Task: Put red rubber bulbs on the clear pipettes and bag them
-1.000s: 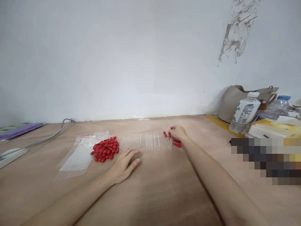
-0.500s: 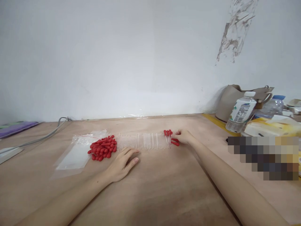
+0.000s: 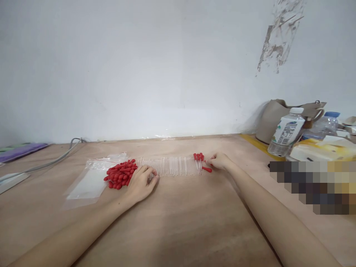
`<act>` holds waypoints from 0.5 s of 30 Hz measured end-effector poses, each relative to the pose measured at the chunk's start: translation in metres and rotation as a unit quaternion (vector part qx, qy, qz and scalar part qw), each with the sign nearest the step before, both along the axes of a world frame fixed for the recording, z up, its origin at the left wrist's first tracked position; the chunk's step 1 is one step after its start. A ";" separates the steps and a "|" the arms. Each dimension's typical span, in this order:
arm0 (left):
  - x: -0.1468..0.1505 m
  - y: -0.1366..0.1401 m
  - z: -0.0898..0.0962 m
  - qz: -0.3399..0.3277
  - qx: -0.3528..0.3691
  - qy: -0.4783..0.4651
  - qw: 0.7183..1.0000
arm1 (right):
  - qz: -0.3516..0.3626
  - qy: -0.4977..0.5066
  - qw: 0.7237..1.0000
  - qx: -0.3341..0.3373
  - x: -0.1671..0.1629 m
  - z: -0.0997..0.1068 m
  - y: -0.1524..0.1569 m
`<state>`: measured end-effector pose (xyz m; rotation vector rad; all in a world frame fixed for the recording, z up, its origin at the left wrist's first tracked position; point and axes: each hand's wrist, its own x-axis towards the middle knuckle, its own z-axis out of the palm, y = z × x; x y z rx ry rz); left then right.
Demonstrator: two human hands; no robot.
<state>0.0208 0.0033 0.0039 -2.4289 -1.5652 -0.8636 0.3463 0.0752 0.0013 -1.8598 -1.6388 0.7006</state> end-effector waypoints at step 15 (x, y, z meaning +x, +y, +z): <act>0.054 0.064 0.012 0.217 -0.060 0.052 0.973 | 0.112 -0.070 0.887 0.442 -0.101 -0.012 -0.057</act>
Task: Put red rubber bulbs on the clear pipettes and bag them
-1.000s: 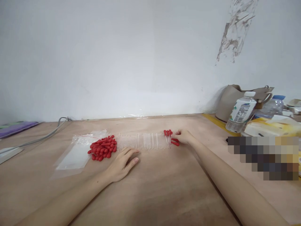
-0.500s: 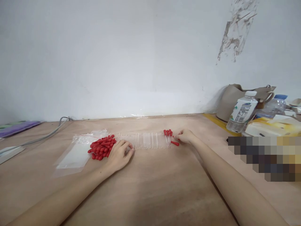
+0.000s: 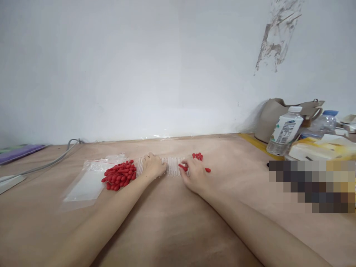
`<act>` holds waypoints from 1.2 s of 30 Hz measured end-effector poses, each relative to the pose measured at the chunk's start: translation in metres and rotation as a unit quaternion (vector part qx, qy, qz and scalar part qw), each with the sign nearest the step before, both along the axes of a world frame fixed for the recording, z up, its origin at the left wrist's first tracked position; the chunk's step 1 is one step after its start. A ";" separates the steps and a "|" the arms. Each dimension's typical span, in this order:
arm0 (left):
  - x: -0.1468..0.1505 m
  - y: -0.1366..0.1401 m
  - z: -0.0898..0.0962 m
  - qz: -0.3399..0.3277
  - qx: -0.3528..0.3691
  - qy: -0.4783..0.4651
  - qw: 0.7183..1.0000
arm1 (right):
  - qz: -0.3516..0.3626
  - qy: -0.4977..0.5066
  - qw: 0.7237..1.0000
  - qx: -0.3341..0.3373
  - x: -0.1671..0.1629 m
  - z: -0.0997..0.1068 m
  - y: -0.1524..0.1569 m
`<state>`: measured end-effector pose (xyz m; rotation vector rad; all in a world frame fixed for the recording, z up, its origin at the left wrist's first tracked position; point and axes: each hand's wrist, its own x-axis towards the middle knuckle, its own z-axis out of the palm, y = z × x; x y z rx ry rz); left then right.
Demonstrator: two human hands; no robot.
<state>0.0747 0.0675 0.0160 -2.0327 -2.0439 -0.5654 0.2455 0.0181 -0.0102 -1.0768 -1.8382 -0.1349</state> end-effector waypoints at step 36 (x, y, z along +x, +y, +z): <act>-0.061 -0.079 -0.019 -0.401 0.011 -0.154 0.903 | 0.186 -0.035 0.973 -0.129 -0.022 0.008 -0.036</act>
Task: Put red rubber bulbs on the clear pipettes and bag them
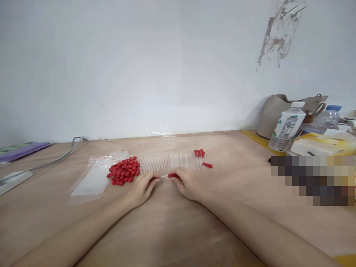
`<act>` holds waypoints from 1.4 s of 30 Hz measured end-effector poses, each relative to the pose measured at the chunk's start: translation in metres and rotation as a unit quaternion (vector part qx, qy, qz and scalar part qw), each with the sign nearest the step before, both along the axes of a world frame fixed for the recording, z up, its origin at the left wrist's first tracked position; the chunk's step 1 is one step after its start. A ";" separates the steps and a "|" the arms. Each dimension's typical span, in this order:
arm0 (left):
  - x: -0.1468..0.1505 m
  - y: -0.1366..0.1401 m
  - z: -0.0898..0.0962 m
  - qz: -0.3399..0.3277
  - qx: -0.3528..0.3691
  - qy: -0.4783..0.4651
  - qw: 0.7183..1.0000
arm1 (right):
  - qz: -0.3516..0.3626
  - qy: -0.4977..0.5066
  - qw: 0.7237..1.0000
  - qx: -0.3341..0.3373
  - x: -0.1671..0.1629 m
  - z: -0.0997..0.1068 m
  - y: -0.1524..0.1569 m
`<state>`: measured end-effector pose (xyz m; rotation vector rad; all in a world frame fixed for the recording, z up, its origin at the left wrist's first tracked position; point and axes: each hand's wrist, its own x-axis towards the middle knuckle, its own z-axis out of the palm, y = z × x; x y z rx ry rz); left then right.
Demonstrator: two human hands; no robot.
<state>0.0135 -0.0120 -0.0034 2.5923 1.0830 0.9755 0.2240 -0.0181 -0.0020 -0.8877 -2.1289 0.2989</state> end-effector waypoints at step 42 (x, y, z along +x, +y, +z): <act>-0.001 -0.006 0.003 -0.007 0.001 0.001 1.000 | 0.007 -0.090 0.988 0.123 -0.004 0.001 0.001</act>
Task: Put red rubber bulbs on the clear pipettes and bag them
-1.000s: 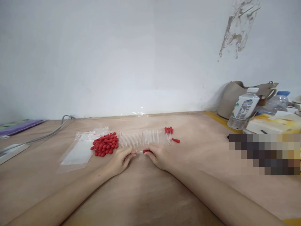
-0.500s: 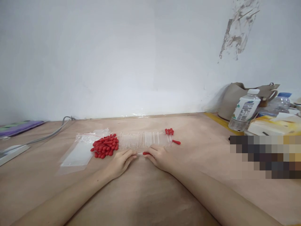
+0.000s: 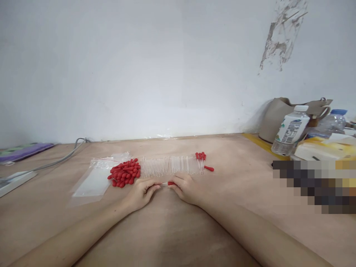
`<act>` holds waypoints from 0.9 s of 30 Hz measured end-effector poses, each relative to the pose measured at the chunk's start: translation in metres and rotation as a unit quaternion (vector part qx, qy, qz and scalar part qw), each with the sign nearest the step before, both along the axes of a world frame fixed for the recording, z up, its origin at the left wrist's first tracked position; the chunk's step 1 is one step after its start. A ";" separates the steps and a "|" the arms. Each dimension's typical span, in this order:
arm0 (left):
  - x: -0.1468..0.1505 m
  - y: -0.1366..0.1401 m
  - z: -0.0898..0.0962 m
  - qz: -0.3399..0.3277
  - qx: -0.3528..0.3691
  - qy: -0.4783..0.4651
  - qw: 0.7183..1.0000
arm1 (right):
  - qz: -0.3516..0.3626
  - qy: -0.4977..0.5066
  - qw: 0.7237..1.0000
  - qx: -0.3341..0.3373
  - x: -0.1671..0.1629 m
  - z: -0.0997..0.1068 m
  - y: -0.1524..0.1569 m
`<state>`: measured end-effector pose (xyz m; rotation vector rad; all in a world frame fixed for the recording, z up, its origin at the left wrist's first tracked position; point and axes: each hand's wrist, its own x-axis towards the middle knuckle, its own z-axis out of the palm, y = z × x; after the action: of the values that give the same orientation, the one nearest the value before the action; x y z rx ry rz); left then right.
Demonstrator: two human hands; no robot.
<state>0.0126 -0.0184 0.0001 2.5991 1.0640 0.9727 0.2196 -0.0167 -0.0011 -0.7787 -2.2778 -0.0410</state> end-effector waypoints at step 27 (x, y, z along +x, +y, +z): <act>0.002 -0.002 0.000 0.031 -0.005 0.017 0.999 | -0.169 0.436 0.823 -0.323 0.101 0.019 0.087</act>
<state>0.0150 -0.0201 0.0005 2.5974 1.1622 0.9364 0.3208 0.0703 0.0178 -1.2171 -1.2242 0.8020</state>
